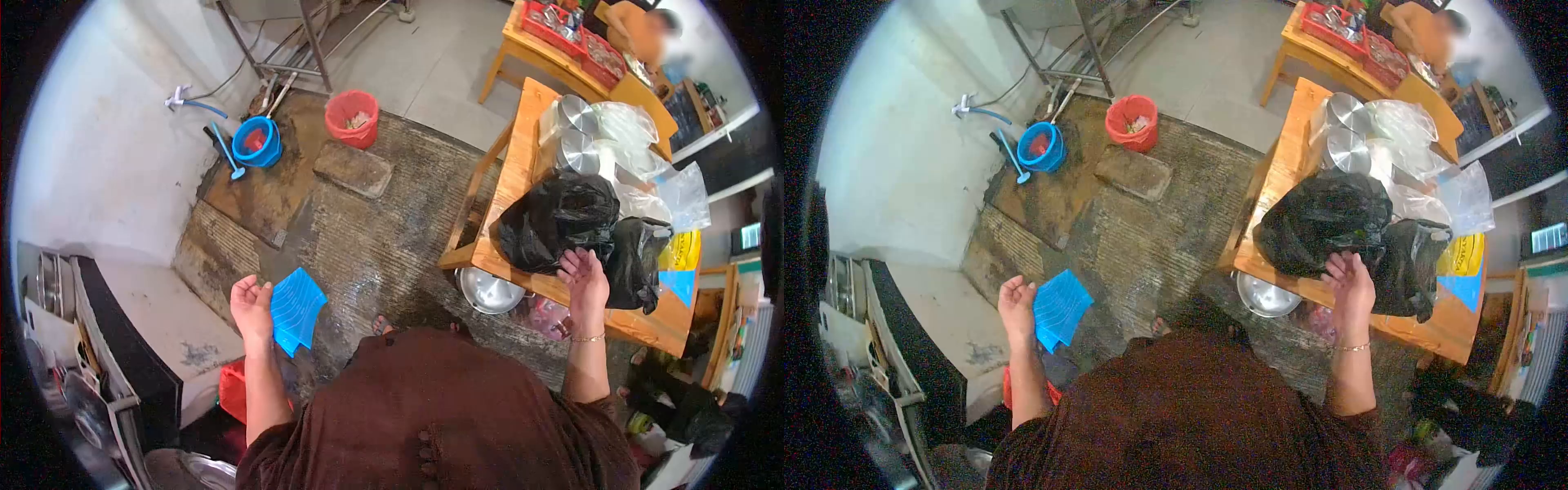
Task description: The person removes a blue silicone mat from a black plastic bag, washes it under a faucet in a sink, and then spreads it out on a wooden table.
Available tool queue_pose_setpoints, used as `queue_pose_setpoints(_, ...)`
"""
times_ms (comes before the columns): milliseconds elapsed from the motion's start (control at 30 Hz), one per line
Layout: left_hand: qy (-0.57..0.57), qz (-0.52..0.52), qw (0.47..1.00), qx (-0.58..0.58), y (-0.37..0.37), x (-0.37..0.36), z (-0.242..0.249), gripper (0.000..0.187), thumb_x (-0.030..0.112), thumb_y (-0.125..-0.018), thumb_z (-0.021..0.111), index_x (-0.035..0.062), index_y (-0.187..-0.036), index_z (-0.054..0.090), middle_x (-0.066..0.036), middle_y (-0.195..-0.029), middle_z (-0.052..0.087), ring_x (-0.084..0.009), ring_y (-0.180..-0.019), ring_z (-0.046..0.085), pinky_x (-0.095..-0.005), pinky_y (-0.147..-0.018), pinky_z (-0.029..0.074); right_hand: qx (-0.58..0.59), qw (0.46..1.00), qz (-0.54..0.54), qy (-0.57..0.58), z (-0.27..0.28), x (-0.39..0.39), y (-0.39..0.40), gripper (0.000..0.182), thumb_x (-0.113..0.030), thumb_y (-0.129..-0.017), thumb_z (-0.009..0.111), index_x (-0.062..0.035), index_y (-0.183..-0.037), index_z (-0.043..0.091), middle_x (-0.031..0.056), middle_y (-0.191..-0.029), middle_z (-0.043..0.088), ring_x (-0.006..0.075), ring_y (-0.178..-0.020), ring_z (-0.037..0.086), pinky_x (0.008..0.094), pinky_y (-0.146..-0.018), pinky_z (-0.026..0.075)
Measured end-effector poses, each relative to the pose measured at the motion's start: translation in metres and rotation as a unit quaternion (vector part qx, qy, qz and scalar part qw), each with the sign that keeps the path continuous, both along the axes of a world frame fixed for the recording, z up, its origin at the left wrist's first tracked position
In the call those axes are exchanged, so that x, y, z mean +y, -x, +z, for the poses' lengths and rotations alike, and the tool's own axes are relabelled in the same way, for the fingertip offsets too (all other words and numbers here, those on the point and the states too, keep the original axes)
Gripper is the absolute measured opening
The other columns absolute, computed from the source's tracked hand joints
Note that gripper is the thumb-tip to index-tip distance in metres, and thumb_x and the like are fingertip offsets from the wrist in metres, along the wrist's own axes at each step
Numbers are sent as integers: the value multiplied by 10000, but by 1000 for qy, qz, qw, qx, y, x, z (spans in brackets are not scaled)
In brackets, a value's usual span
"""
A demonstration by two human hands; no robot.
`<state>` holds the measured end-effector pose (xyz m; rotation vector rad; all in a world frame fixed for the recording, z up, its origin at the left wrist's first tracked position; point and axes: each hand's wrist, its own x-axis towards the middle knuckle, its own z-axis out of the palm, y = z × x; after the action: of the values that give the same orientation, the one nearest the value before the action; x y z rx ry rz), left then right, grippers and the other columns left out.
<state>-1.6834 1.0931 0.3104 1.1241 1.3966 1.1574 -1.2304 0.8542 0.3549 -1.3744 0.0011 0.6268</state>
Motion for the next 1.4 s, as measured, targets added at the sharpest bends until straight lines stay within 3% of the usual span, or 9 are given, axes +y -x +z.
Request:
queue_pose_setpoints(233, 21, -52, 998, 3, -1, 20, 0, 281, -65, -753, 604, 6, -979, 453, 39, -646, 444, -27, -575, 409, -158, -533, 342, -80, 981, 70, 160, -16, -2, 26, 286, -16, -787, 548, 46, -1060, 487, 127, -819, 596, 195, -609, 593, 251, -470, 444)
queue_pose_setpoints(400, 34, -74, 997, 3, 12, 29, -5, 281, -69, -754, 599, 6, -979, 448, 37, -648, 440, -28, -574, 403, -162, -533, 341, -239, 924, 107, 278, -3, -9, 38, 144, -23, -770, 543, 26, -894, 599, 101, -745, 622, 201, -575, 597, 288, -517, 461)
queue_pose_setpoints(467, 30, -74, 997, 13, 18, 33, -8, 281, -72, -752, 596, 4, -979, 449, 35, -651, 443, -31, -581, 412, -162, -542, 347, -368, 725, 338, 474, 28, -2, 56, 151, -98, -786, 538, -7, -839, 645, 129, -730, 634, 293, -639, 608, 344, -642, 476)
queue_pose_setpoints(567, 40, -63, 997, 25, 20, 36, -15, 285, -75, -749, 595, 0, -982, 449, 32, -656, 446, -35, -588, 423, -163, -553, 357, -378, 697, 461, 399, 6, 8, 80, 244, -173, -807, 524, -38, -986, 621, 178, -877, 623, 368, -820, 583, 391, -775, 448)
queue_pose_setpoints(667, 40, -73, 996, 21, 17, 34, -13, 288, -78, -747, 595, -3, -985, 449, 25, -665, 454, -39, -596, 433, -164, -562, 366, -498, 668, 386, 397, -32, 24, 95, 352, -128, -816, 519, -60, -1162, 512, 217, -1040, 560, 362, -936, 535, 390, -812, 420)
queue_pose_setpoints(767, 33, -71, 997, 3, 19, 35, -22, 293, -81, -747, 595, -5, -988, 447, 21, -668, 462, -39, -596, 434, -164, -560, 367, -457, 658, 379, 463, -32, 50, 85, 406, -117, -828, 497, -66, -1227, 446, 216, -1110, 512, 372, -965, 508, 403, -834, 406)
queue_pose_setpoints(1033, 31, -33, 998, 38, -4, 36, 2, 296, -74, -753, 597, -2, -995, 443, 25, -649, 467, -37, -579, 436, -160, -540, 355, -570, 621, 263, 469, -63, 80, 36, 462, -170, -834, 478, 18, -1249, 398, 225, -1096, 513, 375, -1006, 484, 431, -899, 363)
queue_pose_setpoints(1167, 12, -28, 999, 19, -14, 45, 2, 290, -71, -757, 594, -1, -996, 444, 22, -656, 475, -40, -583, 442, -164, -542, 360, -459, 610, 386, 518, -32, 93, 38, 546, -239, -827, 498, 27, -1281, 351, 214, -1024, 561, 349, -944, 545, 430, -823, 429)
queue_pose_setpoints(1400, 15, -12, 1000, -4, -57, 62, -7, 296, -62, -758, 603, -6, -1003, 446, 15, -669, 488, -47, -592, 451, -170, -555, 375, -471, 670, 494, 292, -7, 96, 50, 213, -212, -829, 532, -5, -878, 529, 198, -826, 583, 373, -813, 556, 437, -724, 447)
